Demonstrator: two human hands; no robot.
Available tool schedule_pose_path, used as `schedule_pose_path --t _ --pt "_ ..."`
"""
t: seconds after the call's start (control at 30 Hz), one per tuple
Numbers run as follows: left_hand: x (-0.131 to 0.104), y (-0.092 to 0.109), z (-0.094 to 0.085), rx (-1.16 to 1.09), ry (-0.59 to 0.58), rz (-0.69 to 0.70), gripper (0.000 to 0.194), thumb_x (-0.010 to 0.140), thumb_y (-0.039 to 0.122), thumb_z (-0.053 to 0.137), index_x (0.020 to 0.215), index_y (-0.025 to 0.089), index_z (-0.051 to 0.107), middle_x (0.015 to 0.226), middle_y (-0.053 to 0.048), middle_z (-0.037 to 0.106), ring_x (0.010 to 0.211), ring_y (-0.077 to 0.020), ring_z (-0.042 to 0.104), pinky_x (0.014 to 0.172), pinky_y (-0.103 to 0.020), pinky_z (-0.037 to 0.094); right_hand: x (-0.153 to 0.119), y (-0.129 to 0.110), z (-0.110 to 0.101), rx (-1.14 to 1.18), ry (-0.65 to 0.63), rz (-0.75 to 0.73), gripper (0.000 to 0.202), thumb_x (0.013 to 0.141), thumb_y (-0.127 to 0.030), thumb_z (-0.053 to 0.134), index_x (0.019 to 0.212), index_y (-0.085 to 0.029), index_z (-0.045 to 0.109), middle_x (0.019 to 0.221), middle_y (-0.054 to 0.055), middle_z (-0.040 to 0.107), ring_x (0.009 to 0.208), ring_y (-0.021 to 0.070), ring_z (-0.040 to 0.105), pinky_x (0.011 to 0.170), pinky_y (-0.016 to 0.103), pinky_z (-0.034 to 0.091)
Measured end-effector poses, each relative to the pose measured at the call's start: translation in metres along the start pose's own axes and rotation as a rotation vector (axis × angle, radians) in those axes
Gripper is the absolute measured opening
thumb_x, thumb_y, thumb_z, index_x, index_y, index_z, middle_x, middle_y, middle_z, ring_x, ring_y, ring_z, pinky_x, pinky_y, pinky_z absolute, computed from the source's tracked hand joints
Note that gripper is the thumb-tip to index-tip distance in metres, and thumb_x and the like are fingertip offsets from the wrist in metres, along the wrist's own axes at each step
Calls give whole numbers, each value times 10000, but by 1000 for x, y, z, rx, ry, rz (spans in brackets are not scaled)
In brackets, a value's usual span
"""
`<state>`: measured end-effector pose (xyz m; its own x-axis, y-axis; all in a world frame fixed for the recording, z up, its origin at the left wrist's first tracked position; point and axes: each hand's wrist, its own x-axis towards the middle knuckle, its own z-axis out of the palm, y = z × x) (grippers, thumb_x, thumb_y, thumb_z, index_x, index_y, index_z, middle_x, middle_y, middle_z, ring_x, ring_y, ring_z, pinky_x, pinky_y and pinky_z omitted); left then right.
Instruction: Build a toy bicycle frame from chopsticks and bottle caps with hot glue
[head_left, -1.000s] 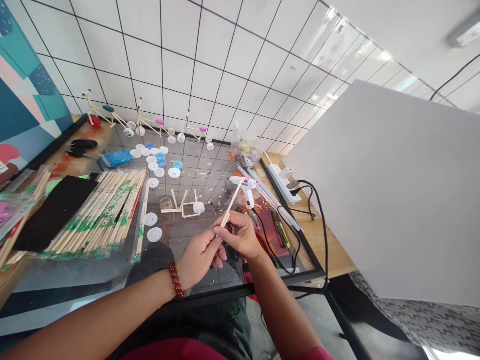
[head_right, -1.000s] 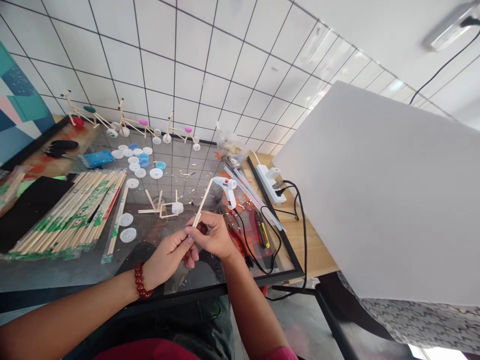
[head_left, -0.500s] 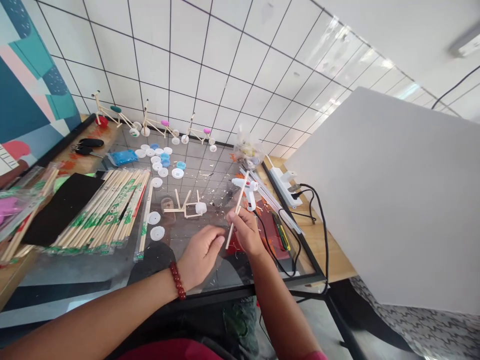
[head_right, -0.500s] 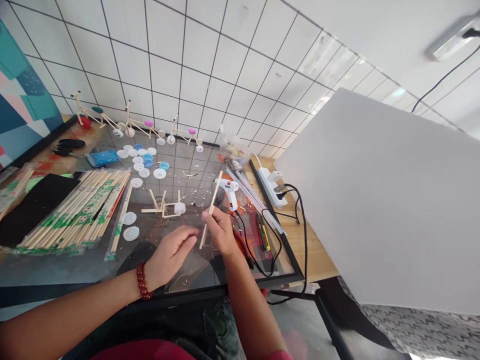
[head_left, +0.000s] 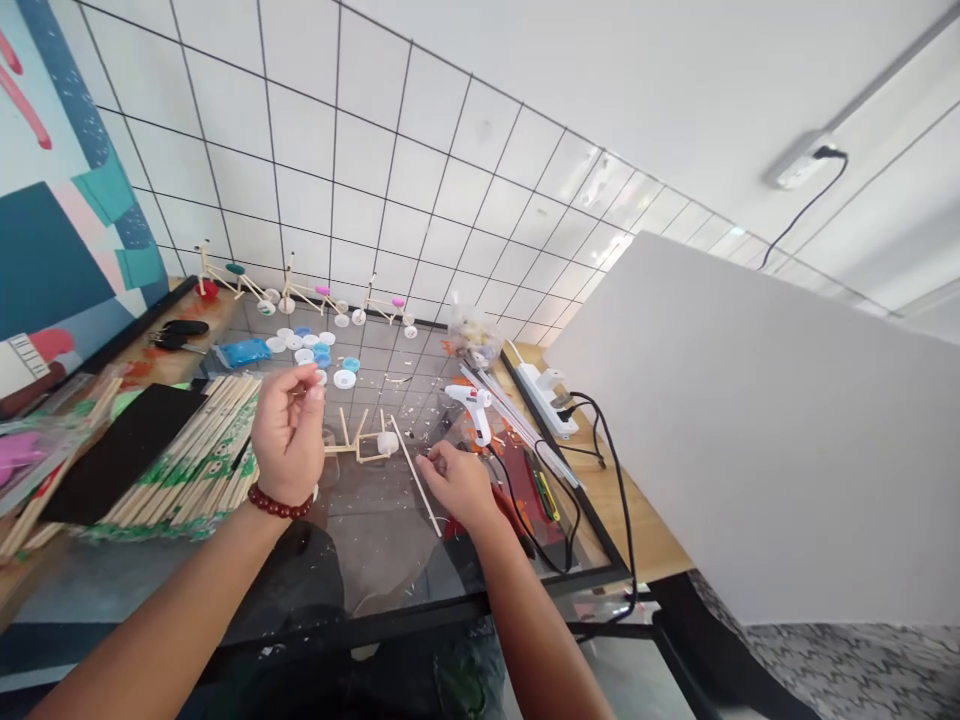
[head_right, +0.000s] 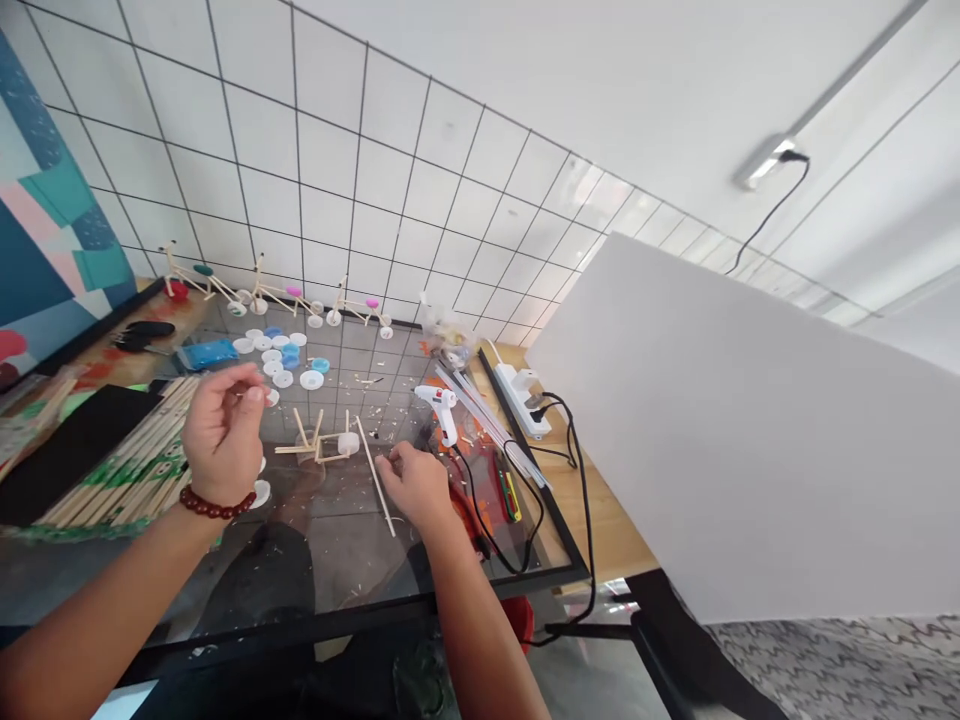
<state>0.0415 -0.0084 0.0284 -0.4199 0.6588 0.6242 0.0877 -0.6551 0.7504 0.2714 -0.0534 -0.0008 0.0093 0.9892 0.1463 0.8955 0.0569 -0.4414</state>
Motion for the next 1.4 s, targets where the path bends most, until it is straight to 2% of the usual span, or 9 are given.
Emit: schedule_pose_path --t 0.1,0.2,0.33,0.47,0.57,0.67,0.83,1.2,1.4 --pt "15 -15 -2 -90 158 -187 244 821 318 699 1028 193 674 926 -43 677 779 -153 637 665 -279 526 1 5 4 41 91 -38 226 922 -398 576 890 -208 693 617 -13 618 570 142 557 570 233 313" --pt "23 -21 -2 -186 298 -385 246 714 279 728 932 185 662 829 -13 654 658 -121 601 568 -243 485 0 8 8 137 170 -92 223 923 -373 564 952 -190 688 673 -4 614 605 142 565 601 236 381" --pt "27 -18 -2 -263 342 -505 265 627 235 703 880 182 647 783 6 622 617 -100 582 540 -221 470 2 -3 3 225 95 -245 290 853 -279 639 1126 -183 654 910 45 661 788 168 624 744 271 492" --pt "26 -18 -3 -276 354 -500 263 610 208 685 872 192 663 784 4 630 624 -101 582 532 -212 469 13 -30 -11 76 -98 -345 590 761 -261 751 1318 -221 563 1239 102 619 1115 254 602 971 384 483" --pt "24 -20 -3 -262 345 -497 245 632 194 685 876 205 673 802 3 648 634 -105 586 550 -220 475 23 -43 -13 -31 -179 -327 729 715 -302 813 1381 -228 524 1308 124 584 1221 302 554 1029 442 447" --pt "22 -21 -3 -265 343 -486 231 651 172 700 879 202 682 802 -2 658 635 -109 581 567 -233 475 28 -44 -4 -37 -171 -272 780 704 -323 827 1406 -223 504 1335 133 568 1239 313 545 1038 458 432" --pt "21 -17 -1 -289 348 -500 235 642 172 706 876 190 694 789 4 658 622 -105 573 568 -236 467 25 -30 11 31 -140 -242 784 722 -332 814 1423 -238 475 1368 119 567 1262 306 533 1046 453 409" --pt "20 -18 1 -301 363 -500 194 648 118 707 814 219 706 755 8 661 604 -113 570 540 -240 455 20 -32 18 -4 -114 -244 724 771 -427 778 1413 -258 489 1319 98 615 1225 298 548 1018 449 341" --pt "18 -18 2 -300 346 -483 206 644 121 713 837 193 704 758 4 656 599 -109 571 536 -237 458 22 -35 22 -37 -54 -285 672 807 -452 740 1412 -277 506 1341 99 606 1226 291 545 1011 425 306"
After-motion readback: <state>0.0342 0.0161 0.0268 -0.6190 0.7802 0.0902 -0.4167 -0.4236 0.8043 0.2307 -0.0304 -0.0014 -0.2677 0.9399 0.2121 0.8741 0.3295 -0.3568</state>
